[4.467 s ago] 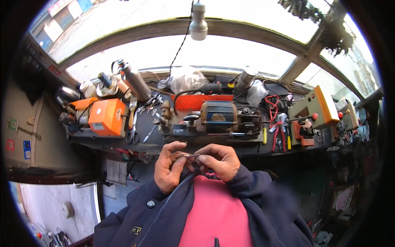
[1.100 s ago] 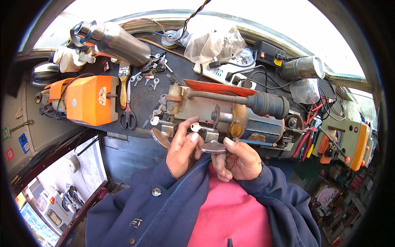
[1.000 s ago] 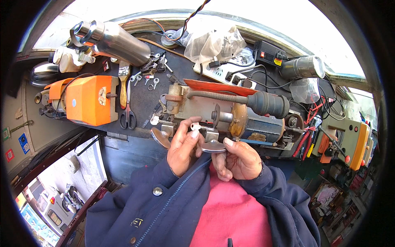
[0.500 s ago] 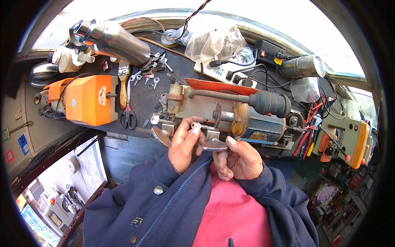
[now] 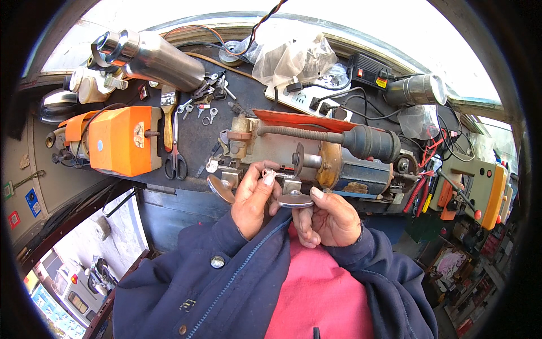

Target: The person repeatedly sharpens a metal key on a bench grinder. They hold the key with both hands, press it against the rotating wheel, and frequently lift it to inspect the edge before continuing. The process is repeated multiple times throughout the clip.

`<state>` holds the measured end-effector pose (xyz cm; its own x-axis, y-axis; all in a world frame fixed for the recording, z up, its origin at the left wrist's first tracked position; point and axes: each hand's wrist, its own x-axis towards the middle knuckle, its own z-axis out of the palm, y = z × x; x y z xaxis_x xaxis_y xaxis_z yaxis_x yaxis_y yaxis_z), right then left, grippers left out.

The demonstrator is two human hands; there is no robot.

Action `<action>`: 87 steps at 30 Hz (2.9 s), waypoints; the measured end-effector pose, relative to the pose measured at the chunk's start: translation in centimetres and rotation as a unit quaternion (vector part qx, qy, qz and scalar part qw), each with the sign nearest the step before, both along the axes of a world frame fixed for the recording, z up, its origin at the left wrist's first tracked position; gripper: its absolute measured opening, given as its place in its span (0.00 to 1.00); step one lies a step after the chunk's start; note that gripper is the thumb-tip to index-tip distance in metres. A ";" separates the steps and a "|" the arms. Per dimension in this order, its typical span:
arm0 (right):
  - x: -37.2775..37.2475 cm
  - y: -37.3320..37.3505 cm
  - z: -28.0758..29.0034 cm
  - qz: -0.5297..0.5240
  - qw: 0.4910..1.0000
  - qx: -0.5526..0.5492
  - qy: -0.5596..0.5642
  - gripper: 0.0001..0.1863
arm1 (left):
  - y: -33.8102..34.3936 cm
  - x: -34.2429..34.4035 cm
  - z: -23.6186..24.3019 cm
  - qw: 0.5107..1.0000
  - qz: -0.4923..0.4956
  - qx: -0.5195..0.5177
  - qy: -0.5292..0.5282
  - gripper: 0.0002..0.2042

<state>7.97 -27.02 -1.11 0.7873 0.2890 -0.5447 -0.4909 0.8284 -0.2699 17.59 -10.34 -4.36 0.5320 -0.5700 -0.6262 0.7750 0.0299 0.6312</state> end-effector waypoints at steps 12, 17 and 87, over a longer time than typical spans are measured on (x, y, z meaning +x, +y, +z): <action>0.6 0.0 0.2 0.000 1.000 -0.001 -0.003 0.32 | 0.3 0.3 -0.3 1.000 -0.014 -0.008 0.002 0.14; 0.9 0.1 0.6 0.002 0.999 -0.035 0.031 0.35 | 0.2 0.4 -0.3 1.000 -0.011 -0.010 0.009 0.14; -1.0 3.6 5.1 0.339 0.561 -0.746 -0.114 0.19 | 11.8 -2.6 -3.3 0.982 0.119 0.039 -0.140 0.07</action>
<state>6.98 -23.44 3.97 0.8704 -0.0796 -0.4859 -0.3681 -0.7607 -0.5346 15.01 1.43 -7.67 0.8020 -0.3650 -0.4727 0.5471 0.1315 0.8267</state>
